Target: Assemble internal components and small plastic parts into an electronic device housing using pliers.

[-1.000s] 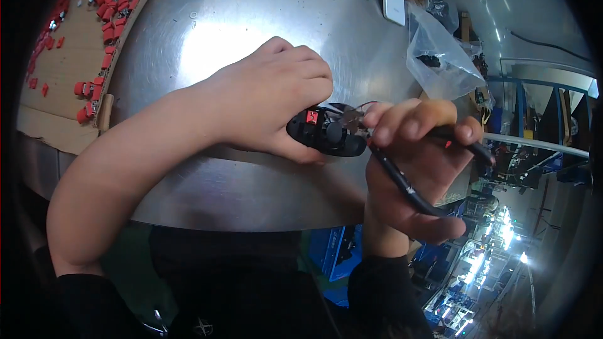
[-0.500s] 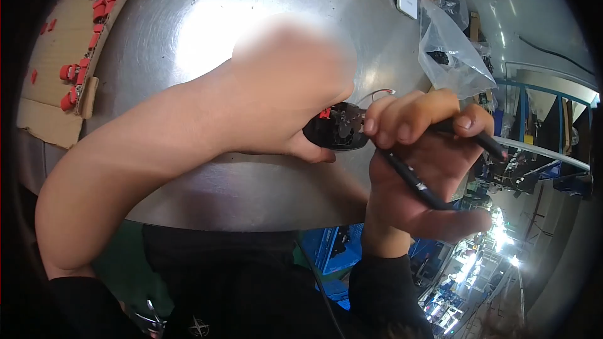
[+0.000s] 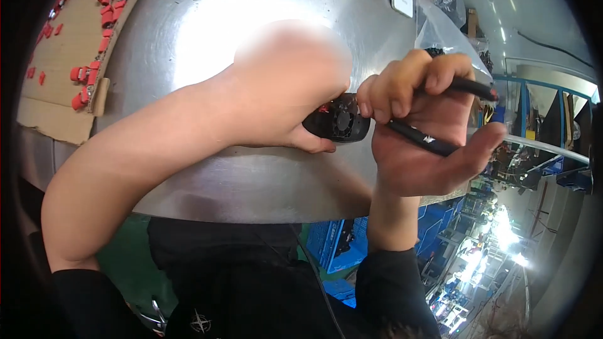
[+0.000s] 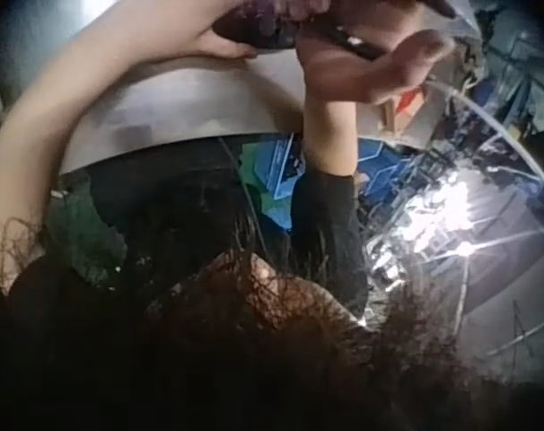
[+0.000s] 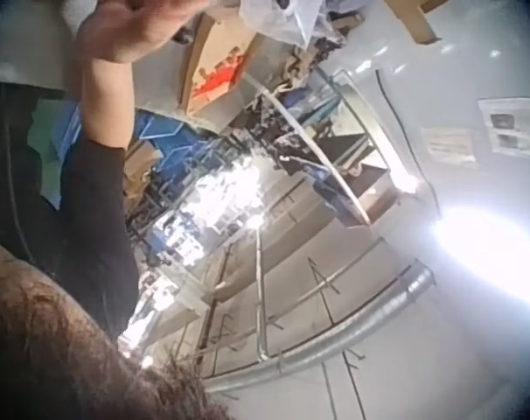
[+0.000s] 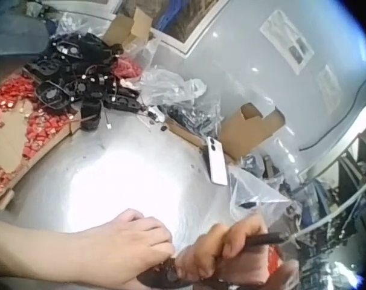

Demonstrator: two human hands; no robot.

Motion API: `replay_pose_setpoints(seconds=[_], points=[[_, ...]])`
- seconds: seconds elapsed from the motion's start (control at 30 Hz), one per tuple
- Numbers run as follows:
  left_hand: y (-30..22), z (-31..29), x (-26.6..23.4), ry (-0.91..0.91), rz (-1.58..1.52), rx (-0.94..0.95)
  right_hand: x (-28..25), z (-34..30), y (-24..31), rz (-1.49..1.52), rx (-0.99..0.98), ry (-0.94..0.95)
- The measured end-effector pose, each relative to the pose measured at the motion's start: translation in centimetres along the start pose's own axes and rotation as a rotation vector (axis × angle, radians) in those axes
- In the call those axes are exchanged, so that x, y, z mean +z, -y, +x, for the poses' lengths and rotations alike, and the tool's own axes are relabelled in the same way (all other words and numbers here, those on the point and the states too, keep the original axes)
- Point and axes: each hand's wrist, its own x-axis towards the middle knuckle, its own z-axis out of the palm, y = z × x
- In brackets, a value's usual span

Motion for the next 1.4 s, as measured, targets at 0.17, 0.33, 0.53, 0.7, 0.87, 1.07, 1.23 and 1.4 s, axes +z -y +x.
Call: replay_pose_setpoints(seconds=[0.17,0.33,0.53,0.7,0.87,1.07,1.23,1.4], points=[[-0.4,0.0,-0.1,0.044,0.017,-0.002,1.8,-2.0,-0.7,-0.241,-0.189,-0.091],[-0.3,0.1,-0.2,0.003,0.101,0.018,3.1,-2.6,-1.4,-0.403,-0.305,-0.061],[-0.3,0.6,-0.7,0.028,0.106,0.02,3.0,-3.3,-1.8,-0.434,-0.381,-0.037],[-0.1,0.1,-0.6,0.042,0.022,-0.009,2.7,-3.0,-2.0,-0.425,-0.357,-0.064],[0.0,0.7,-1.0,0.026,0.006,0.026,-1.3,-1.8,1.2,-0.052,-0.416,-0.121],[0.1,1.3,-0.9,0.024,0.011,0.037,-1.4,-2.3,0.0,0.026,-0.263,-0.108],[-0.3,1.6,-1.1,0.025,-0.021,0.039,0.5,-2.3,-0.2,-0.175,-0.151,-0.203],[-0.6,1.8,-1.1,0.07,-0.062,0.005,0.7,-2.4,-1.1,-0.019,-0.229,-0.22]])
